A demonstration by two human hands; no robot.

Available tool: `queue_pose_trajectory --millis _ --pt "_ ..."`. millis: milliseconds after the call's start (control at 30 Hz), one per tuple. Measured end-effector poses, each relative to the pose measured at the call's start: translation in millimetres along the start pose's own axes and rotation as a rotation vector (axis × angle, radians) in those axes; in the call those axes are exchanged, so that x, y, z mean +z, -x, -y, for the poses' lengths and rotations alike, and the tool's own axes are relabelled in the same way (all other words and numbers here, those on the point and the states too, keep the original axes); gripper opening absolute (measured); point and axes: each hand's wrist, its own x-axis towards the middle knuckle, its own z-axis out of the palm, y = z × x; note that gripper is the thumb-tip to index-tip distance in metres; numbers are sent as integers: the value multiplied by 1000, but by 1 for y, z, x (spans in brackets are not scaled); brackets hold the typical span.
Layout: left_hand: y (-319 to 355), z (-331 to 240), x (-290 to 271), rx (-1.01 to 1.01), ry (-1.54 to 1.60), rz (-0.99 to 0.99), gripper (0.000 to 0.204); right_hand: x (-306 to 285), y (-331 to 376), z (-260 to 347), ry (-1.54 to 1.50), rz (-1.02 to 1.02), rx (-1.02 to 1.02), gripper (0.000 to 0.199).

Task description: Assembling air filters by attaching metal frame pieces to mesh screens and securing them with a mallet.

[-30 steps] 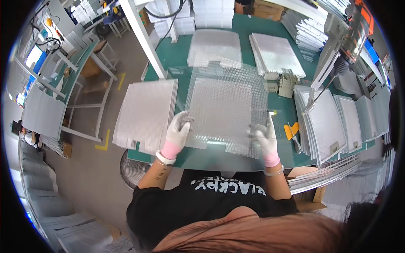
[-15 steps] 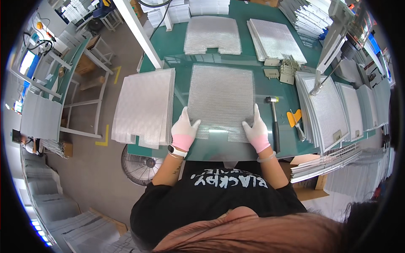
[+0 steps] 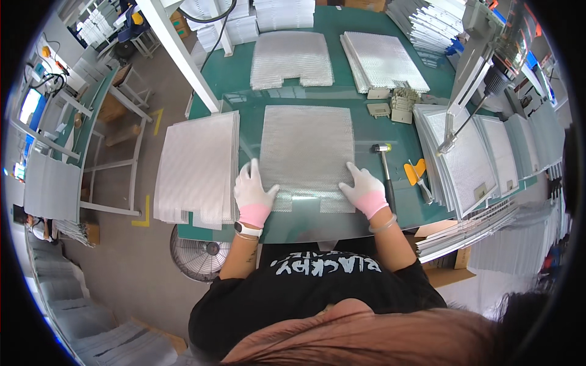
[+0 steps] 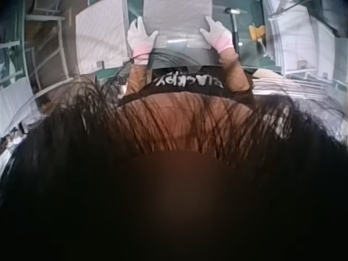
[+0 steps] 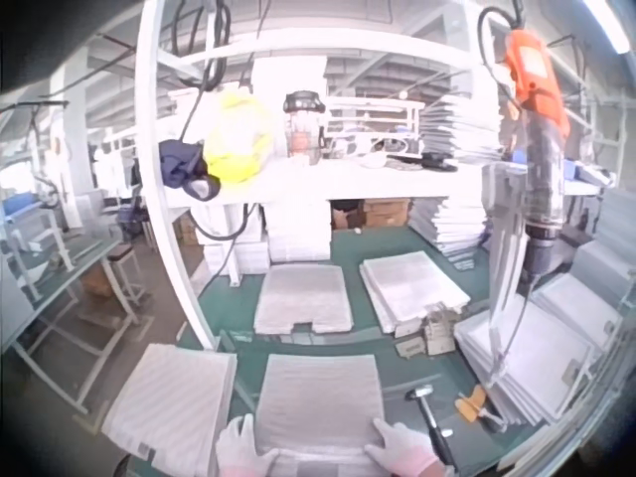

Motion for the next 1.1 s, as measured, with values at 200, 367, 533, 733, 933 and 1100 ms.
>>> queue_pose_trajectory --millis 200,367,533,733,933,1100 --pt "4 18 6 424 4 19 53 -73 -117 -37 -153 -81 -162 48" --pt "12 -2 -2 463 -61 71 51 -107 -253 -71 79 -491 255 65" --pt "35 -4 -25 323 -11 -76 68 -120 -286 -68 236 -104 479 87" --pt "54 18 -33 250 257 -200 80 -126 -304 -84 -182 -491 315 87" --pt "55 -4 -32 311 488 -211 74 -126 -295 -89 -393 -647 185 104" --pt "33 -7 -7 536 836 316 59 -124 -170 -41 -936 -920 -326 95"
